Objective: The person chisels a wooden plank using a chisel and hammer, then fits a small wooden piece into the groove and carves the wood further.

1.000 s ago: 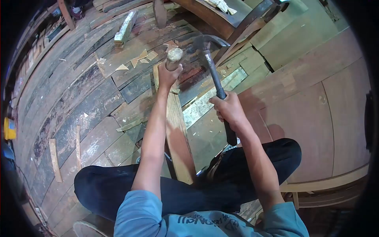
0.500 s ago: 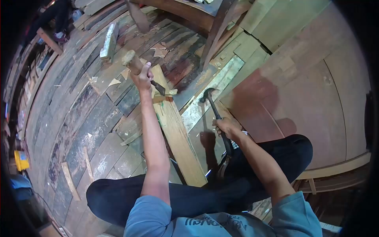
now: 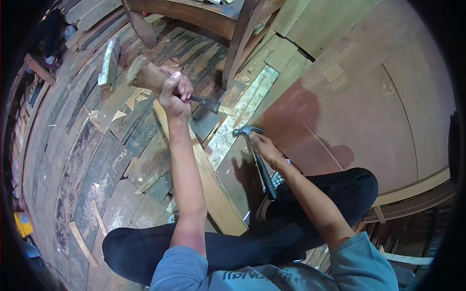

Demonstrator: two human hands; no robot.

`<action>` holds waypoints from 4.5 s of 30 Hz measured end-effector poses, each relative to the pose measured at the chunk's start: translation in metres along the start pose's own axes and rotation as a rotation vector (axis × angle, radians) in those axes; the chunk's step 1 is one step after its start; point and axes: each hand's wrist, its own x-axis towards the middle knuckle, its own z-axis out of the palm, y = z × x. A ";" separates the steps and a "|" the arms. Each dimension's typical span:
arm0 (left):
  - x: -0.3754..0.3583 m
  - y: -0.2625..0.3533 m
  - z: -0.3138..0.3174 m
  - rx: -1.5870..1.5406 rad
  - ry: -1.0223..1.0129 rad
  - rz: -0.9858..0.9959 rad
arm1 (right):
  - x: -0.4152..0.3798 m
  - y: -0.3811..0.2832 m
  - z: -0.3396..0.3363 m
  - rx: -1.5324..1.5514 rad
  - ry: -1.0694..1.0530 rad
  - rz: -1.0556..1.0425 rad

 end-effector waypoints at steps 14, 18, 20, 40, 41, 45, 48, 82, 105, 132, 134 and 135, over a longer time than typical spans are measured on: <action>-0.017 0.008 0.040 -0.150 -0.216 -0.006 | -0.013 -0.082 0.001 0.136 -0.219 -0.371; -0.015 0.009 0.042 -0.147 -0.280 0.032 | -0.013 -0.082 0.001 0.210 -0.195 -0.360; -0.014 0.007 0.039 -0.167 -0.281 0.030 | -0.013 -0.082 0.000 0.210 -0.202 -0.374; 0.028 0.018 -0.056 -0.575 -0.101 0.051 | -0.017 -0.090 -0.013 0.182 -0.342 -0.511; 0.028 0.026 -0.062 -0.489 -0.139 0.078 | -0.016 -0.089 -0.015 0.196 -0.343 -0.485; 0.022 0.049 -0.042 -0.206 -0.110 0.026 | -0.023 -0.102 -0.011 0.254 -0.330 -0.487; 0.010 0.047 -0.013 0.276 0.025 -0.138 | -0.028 -0.114 -0.012 0.245 -0.332 -0.528; -0.022 0.001 0.063 0.990 -0.439 0.031 | -0.041 -0.135 -0.024 0.326 -0.085 -0.588; -0.015 0.007 0.047 0.988 -0.405 0.025 | -0.031 -0.114 -0.010 0.291 -0.088 -0.446; -0.010 0.080 -0.025 0.929 0.079 -0.174 | 0.023 0.039 0.057 -0.590 0.008 -0.077; -0.013 0.074 -0.027 0.840 0.023 -0.174 | 0.009 0.062 0.042 -0.631 0.126 -0.153; -0.015 0.069 -0.028 0.751 -0.032 -0.176 | 0.001 0.062 0.037 -0.810 0.148 -0.202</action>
